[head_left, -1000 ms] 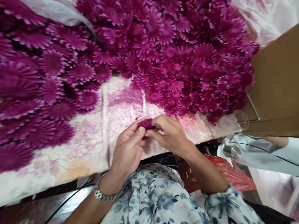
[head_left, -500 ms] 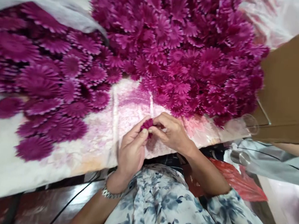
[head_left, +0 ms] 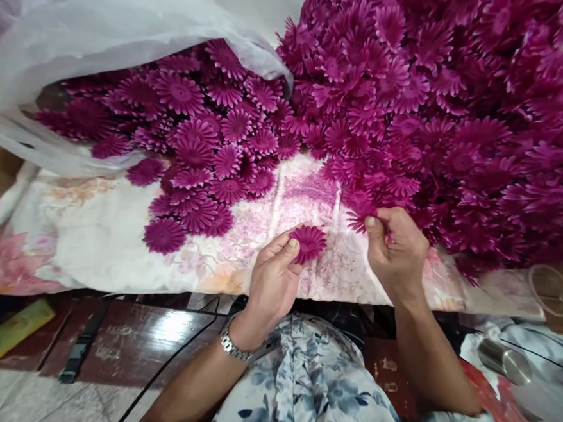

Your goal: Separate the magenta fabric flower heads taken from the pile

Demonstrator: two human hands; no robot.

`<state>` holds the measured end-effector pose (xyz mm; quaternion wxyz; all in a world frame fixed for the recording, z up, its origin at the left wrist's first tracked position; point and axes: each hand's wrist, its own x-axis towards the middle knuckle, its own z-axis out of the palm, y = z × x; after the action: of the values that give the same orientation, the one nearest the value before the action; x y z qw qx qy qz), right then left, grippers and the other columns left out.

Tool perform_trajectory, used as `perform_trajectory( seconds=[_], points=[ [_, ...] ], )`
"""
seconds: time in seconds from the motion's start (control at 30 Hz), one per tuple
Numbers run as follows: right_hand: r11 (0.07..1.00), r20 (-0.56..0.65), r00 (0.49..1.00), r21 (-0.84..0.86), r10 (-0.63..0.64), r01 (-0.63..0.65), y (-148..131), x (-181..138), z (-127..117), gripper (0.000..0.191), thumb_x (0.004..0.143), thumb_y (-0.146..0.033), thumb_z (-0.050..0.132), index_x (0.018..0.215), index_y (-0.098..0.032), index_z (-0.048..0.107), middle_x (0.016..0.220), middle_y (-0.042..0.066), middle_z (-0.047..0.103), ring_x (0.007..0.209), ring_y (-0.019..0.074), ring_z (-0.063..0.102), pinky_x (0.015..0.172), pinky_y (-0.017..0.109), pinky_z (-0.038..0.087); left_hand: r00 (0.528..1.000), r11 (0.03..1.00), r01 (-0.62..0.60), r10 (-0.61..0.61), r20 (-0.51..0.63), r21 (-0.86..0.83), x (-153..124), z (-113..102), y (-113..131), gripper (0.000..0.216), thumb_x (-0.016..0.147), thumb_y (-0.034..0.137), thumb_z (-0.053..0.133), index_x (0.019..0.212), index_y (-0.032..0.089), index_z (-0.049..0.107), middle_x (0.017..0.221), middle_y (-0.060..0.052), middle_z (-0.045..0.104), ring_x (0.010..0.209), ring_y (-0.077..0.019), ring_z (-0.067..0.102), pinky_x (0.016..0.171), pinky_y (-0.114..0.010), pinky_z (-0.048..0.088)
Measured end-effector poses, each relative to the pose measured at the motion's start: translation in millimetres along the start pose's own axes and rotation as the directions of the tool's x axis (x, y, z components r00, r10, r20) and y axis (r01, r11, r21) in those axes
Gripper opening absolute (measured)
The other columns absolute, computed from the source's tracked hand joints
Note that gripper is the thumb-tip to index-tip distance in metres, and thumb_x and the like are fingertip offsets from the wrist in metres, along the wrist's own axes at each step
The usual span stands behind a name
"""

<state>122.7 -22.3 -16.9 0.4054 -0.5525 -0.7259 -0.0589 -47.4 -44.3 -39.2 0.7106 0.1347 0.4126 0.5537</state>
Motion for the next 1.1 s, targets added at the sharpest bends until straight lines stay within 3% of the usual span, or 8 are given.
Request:
perform_trajectory(
  seconds=[0.2, 0.37, 0.47, 0.67, 0.8, 0.93, 1.03, 1.1],
  points=[
    [0.975, -0.025, 1.000, -0.221, 0.008, -0.013, 22.6, 25.3, -25.3, 0.037, 0.085, -0.026, 0.057, 0.121, -0.016, 0.054, 0.099, 0.010, 0.058, 0.085, 0.0190, 0.057, 0.075, 0.034, 0.049, 0.999, 0.999, 0.046, -0.046, -0.026, -0.022, 0.7, -0.7, 6.0, 0.021, 0.073, 0.022, 0.070, 0.094, 0.018, 0.070, 0.092, -0.003, 0.072, 0.080, -0.0103, 0.066, 0.066, -0.018, 0.050],
    [0.985, 0.167, 0.976, 0.127, -0.141, 0.120, -11.3, -3.1, -3.4, 0.010, 0.084, -0.018, 0.058, 0.094, -0.019, 0.059, 0.076, 0.003, 0.060, 0.070, 0.0143, 0.056, 0.062, 0.027, 0.047, 0.996, 0.995, 0.084, -0.084, -0.009, -0.055, -1.1, 10.0, 6.3, 0.019, 0.072, 0.019, 0.070, 0.091, 0.016, 0.071, 0.086, -0.003, 0.071, 0.073, -0.0081, 0.064, 0.061, -0.015, 0.048],
    [0.961, 0.319, 0.937, 0.270, -0.143, 0.055, -24.8, -18.4, 14.4, 0.004, 0.084, -0.020, 0.058, 0.087, -0.019, 0.056, 0.071, 0.002, 0.057, 0.068, 0.0143, 0.054, 0.062, 0.027, 0.046, 0.992, 0.994, 0.106, -0.104, 0.076, -0.023, -3.9, 11.5, 2.6, 0.018, 0.071, 0.019, 0.071, 0.088, 0.015, 0.073, 0.083, -0.003, 0.071, 0.071, -0.0076, 0.062, 0.066, -0.015, 0.048],
    [0.937, 0.364, 0.927, 0.346, -0.091, -0.044, -27.7, -20.7, 20.7, 0.010, 0.084, -0.011, 0.052, 0.078, -0.018, 0.054, 0.066, 0.000, 0.055, 0.061, 0.0106, 0.052, 0.057, 0.023, 0.042, 0.991, 0.996, 0.075, -0.079, 0.106, 0.040, -6.9, 4.0, -5.8, 0.026, 0.070, 0.020, 0.071, 0.097, 0.019, 0.073, 0.093, -0.004, 0.073, 0.091, -0.0126, 0.064, 0.083, -0.020, 0.047],
    [0.961, 0.285, 0.955, 0.278, -0.086, 0.004, -22.0, -14.8, 14.5, 0.011, 0.084, -0.010, 0.051, 0.078, -0.020, 0.054, 0.067, 0.000, 0.056, 0.060, 0.0111, 0.053, 0.056, 0.024, 0.044, 0.996, 0.998, 0.064, -0.064, 0.060, 0.011, -5.1, 1.1, -4.2, 0.026, 0.068, 0.022, 0.073, 0.094, 0.019, 0.074, 0.096, -0.004, 0.074, 0.094, -0.0142, 0.065, 0.086, -0.023, 0.048],
    [0.998, 0.077, 0.997, -0.062, 0.009, -0.004, 4.6, 4.2, -1.1, 0.008, 0.085, -0.016, 0.052, 0.086, -0.019, 0.060, 0.072, 0.003, 0.059, 0.067, 0.0156, 0.055, 0.062, 0.029, 0.045, 0.998, 0.998, 0.057, -0.057, 0.025, -0.015, -4.5, 0.7, 2.6, 0.027, 0.065, 0.024, 0.075, 0.091, 0.016, 0.073, 0.093, -0.006, 0.074, 0.091, -0.0186, 0.067, 0.090, -0.033, 0.049],
    [0.963, 0.060, 0.996, -0.266, 0.066, -0.048, 13.3, 14.3, -10.5, 0.022, 0.085, -0.024, 0.054, 0.106, -0.018, 0.060, 0.084, 0.008, 0.060, 0.081, 0.0216, 0.057, 0.072, 0.036, 0.046, 0.995, 0.994, 0.098, -0.097, 0.017, -0.043, -4.5, 1.4, 5.1, 0.024, 0.068, 0.022, 0.071, 0.091, 0.015, 0.071, 0.093, -0.008, 0.073, 0.088, -0.0188, 0.067, 0.089, -0.035, 0.050],
    [0.986, 0.131, 0.991, -0.164, 0.017, 0.005, 4.0, 11.9, -9.0, 0.024, 0.085, -0.026, 0.057, 0.108, -0.020, 0.059, 0.085, 0.007, 0.061, 0.078, 0.0195, 0.057, 0.068, 0.033, 0.047, 0.995, 0.993, 0.099, -0.099, -0.001, -0.063, -4.1, 2.2, 4.6, 0.019, 0.071, 0.020, 0.069, 0.089, 0.015, 0.070, 0.092, -0.006, 0.072, 0.085, -0.0157, 0.067, 0.085, -0.030, 0.051]
  ],
)
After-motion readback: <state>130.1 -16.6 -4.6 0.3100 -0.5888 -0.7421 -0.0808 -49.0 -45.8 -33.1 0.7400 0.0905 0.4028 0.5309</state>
